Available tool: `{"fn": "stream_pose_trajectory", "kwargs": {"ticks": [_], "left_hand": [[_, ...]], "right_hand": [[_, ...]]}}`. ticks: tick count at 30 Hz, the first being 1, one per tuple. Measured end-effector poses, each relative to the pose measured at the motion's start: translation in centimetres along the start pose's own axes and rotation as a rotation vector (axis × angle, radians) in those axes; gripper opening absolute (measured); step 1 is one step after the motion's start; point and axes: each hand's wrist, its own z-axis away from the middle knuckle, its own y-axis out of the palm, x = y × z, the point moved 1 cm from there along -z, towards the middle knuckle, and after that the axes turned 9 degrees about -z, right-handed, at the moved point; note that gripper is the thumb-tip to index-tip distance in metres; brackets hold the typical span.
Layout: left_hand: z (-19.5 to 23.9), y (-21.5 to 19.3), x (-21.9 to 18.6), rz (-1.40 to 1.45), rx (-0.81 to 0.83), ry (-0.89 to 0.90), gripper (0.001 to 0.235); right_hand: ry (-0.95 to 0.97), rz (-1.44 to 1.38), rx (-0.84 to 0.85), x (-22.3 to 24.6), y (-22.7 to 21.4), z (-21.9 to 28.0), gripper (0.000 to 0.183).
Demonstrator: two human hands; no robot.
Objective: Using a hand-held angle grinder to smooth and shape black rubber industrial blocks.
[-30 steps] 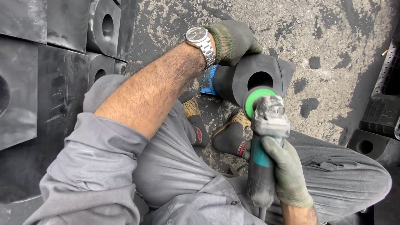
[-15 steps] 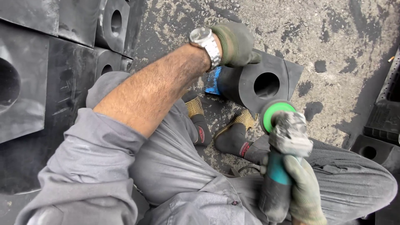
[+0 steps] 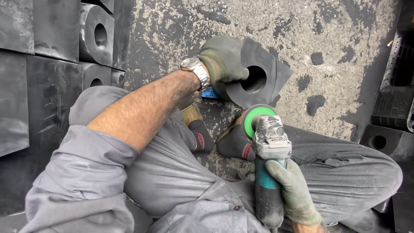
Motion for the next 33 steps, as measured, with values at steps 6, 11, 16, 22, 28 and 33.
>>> {"fn": "stream_pose_trajectory", "kwargs": {"ticks": [6, 11, 16, 22, 28, 33], "left_hand": [[-2.9, 1.4, 1.8, -0.015, -0.294, 0.333, 0.047], [-3.9, 1.8, 1.3, 0.022, -0.318, 0.491, 0.053], [-5.0, 2.2, 0.9, 0.063, -0.351, 0.603, 0.063], [0.5, -2.6, -2.1, -0.245, 0.109, 0.288, 0.066], [-2.5, 3.5, 0.0, -0.598, -0.333, 0.5, 0.076], [-0.1, 0.6, -0.6, -0.678, -0.167, 0.489, 0.1]], "right_hand": [[0.038, 0.059, -0.018, -0.6, -0.6, -0.2, 0.045], [0.066, 0.079, 0.016, -0.6, -0.2, -0.5, 0.042], [0.067, 0.115, -0.029, 0.0, -0.7, -0.6, 0.042], [-0.125, -0.039, -0.085, 1.1, -3.3, -0.9, 0.05], [-0.132, -0.094, -0.014, 1.7, 0.0, -1.3, 0.052], [-0.006, 0.068, 0.012, 1.2, -0.3, -1.3, 0.049]]}}
